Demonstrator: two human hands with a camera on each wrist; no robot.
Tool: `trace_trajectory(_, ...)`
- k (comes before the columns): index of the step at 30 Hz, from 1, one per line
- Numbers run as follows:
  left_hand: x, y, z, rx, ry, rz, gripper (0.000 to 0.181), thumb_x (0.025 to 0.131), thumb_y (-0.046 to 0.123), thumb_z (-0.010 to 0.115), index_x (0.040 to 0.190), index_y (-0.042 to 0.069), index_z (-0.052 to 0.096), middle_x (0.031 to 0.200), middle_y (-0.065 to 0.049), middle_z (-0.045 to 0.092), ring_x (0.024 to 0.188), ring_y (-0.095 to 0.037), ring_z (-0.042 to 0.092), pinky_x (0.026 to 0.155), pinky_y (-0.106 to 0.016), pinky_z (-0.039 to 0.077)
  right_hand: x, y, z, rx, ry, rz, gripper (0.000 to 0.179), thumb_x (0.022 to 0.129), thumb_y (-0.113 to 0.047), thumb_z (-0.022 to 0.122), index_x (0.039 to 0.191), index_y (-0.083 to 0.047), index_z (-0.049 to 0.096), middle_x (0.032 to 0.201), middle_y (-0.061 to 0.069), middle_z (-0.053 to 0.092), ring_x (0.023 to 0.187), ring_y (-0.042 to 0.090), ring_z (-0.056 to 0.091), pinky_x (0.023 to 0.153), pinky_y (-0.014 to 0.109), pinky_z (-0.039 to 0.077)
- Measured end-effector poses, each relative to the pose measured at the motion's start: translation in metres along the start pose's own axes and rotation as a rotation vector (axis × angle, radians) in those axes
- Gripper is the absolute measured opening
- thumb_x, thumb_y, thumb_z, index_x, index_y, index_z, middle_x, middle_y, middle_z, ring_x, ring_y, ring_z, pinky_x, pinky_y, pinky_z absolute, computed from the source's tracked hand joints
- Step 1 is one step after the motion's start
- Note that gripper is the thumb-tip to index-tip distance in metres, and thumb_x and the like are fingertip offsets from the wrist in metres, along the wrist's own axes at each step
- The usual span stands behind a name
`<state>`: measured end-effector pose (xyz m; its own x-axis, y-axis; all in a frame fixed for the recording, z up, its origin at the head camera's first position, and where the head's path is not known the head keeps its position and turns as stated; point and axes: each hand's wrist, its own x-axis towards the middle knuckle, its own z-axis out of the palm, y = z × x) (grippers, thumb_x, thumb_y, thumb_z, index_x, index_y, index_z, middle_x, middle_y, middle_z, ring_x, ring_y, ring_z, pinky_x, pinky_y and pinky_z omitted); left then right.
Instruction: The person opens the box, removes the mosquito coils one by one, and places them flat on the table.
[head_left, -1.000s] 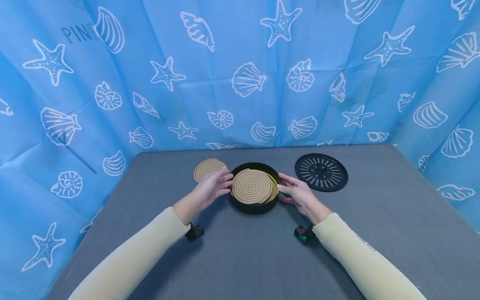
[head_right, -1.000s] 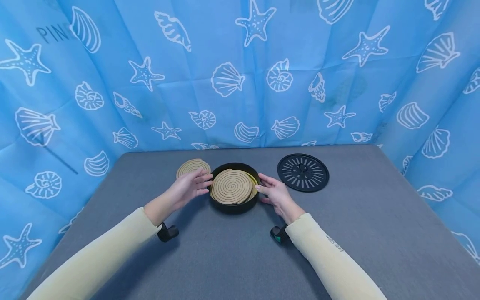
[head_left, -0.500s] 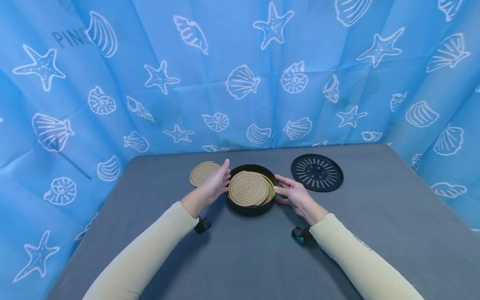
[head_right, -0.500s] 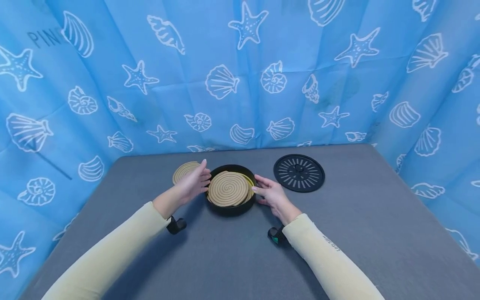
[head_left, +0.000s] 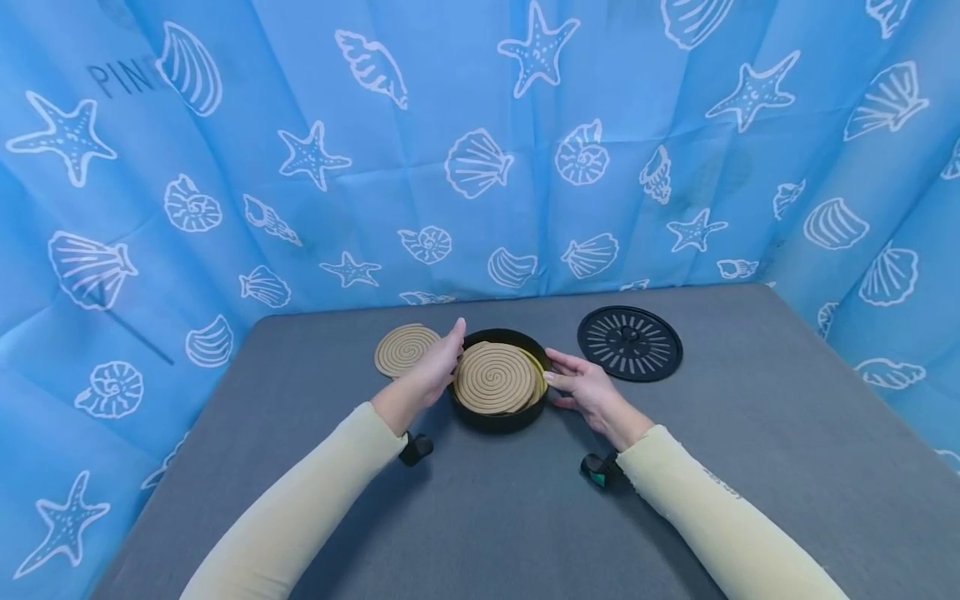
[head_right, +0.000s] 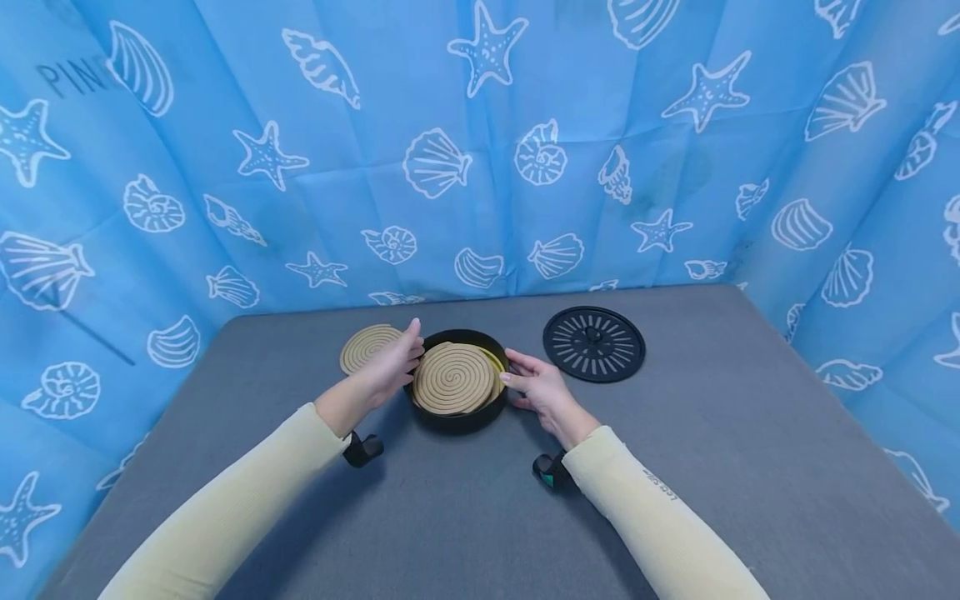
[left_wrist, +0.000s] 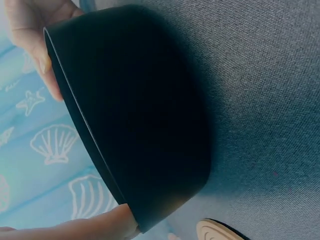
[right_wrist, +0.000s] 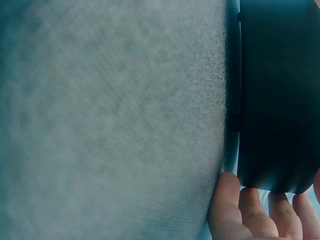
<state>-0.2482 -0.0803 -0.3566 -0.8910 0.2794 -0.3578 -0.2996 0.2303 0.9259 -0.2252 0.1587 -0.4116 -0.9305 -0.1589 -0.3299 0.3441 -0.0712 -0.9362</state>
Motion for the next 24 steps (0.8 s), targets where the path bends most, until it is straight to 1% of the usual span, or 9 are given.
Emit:
trace_trajectory(5, 0.0, -0.004, -0.004, -0.023, -0.01, 0.04, 0.069, 0.106, 0.049, 0.022, 0.155, 0.002, 0.011, 0.159, -0.021, 0.016, 0.145, -0.034, 0.017, 0.116, -0.047, 0.018, 0.0, 0.0, 0.0, 0.004, 0.0, 0.002, 0.054, 0.101, -0.008, 0.051, 0.152, -0.01, 0.033, 0.157, 0.013, 0.026, 0.139, 0.03, 0.034, 0.107, 0.053, 0.035)
trace_trajectory(8, 0.0, -0.005, -0.006, -0.038, -0.017, 0.058, 0.067, 0.107, 0.046, 0.022, 0.154, -0.001, 0.013, 0.158, -0.021, 0.019, 0.144, -0.033, 0.023, 0.116, -0.046, 0.02, 0.001, 0.0, 0.0, 0.003, 0.001, -0.002, 0.055, 0.101, -0.008, 0.052, 0.152, -0.01, 0.033, 0.157, 0.013, 0.026, 0.139, 0.03, 0.034, 0.107, 0.053, 0.035)
trace_trajectory(11, 0.002, -0.005, -0.007, -0.055, -0.001, 0.044, 0.064, 0.107, 0.043, 0.025, 0.154, -0.001, 0.017, 0.156, -0.02, 0.024, 0.142, -0.032, 0.028, 0.115, -0.045, 0.023, 0.001, 0.0, 0.0, 0.002, 0.001, -0.006, 0.055, 0.1, -0.008, 0.052, 0.152, -0.01, 0.032, 0.157, 0.013, 0.026, 0.139, 0.03, 0.033, 0.107, 0.052, 0.035)
trace_trajectory(15, 0.006, -0.004, -0.007, -0.081, 0.03, 0.034, 0.06, 0.107, 0.036, 0.033, 0.153, -0.001, 0.02, 0.154, -0.02, 0.031, 0.139, -0.032, 0.033, 0.113, -0.047, 0.027, 0.001, 0.0, 0.0, 0.006, 0.001, -0.004, 0.055, 0.1, -0.008, 0.052, 0.152, -0.01, 0.032, 0.157, 0.013, 0.025, 0.14, 0.03, 0.033, 0.107, 0.052, 0.035)
trace_trajectory(19, 0.01, -0.004, -0.007, -0.124, 0.054, 0.056, 0.054, 0.106, 0.026, 0.039, 0.15, -0.002, 0.025, 0.151, -0.021, 0.035, 0.136, -0.033, 0.038, 0.112, -0.05, 0.028, 0.001, 0.0, 0.0, 0.012, 0.002, -0.002, 0.055, 0.1, -0.008, 0.052, 0.152, -0.01, 0.032, 0.157, 0.013, 0.025, 0.14, 0.03, 0.033, 0.107, 0.053, 0.035)
trace_trajectory(22, 0.013, -0.004, -0.007, -0.175, 0.079, 0.049, 0.048, 0.106, 0.019, 0.04, 0.149, -0.001, 0.03, 0.148, -0.02, 0.039, 0.132, -0.032, 0.042, 0.11, -0.048, 0.033, 0.001, 0.0, 0.0, 0.01, 0.001, -0.006, 0.055, 0.1, -0.007, 0.052, 0.152, -0.009, 0.032, 0.158, 0.013, 0.025, 0.14, 0.03, 0.033, 0.107, 0.053, 0.035)
trace_trajectory(24, 0.014, -0.004, -0.007, -0.207, 0.095, 0.035, 0.047, 0.106, 0.017, 0.041, 0.148, 0.0, 0.033, 0.146, -0.02, 0.041, 0.128, -0.03, 0.045, 0.106, -0.044, 0.038, 0.001, 0.0, 0.001, 0.007, 0.001, -0.006, 0.055, 0.101, -0.007, 0.052, 0.152, -0.009, 0.032, 0.158, 0.013, 0.025, 0.14, 0.03, 0.033, 0.107, 0.053, 0.035)
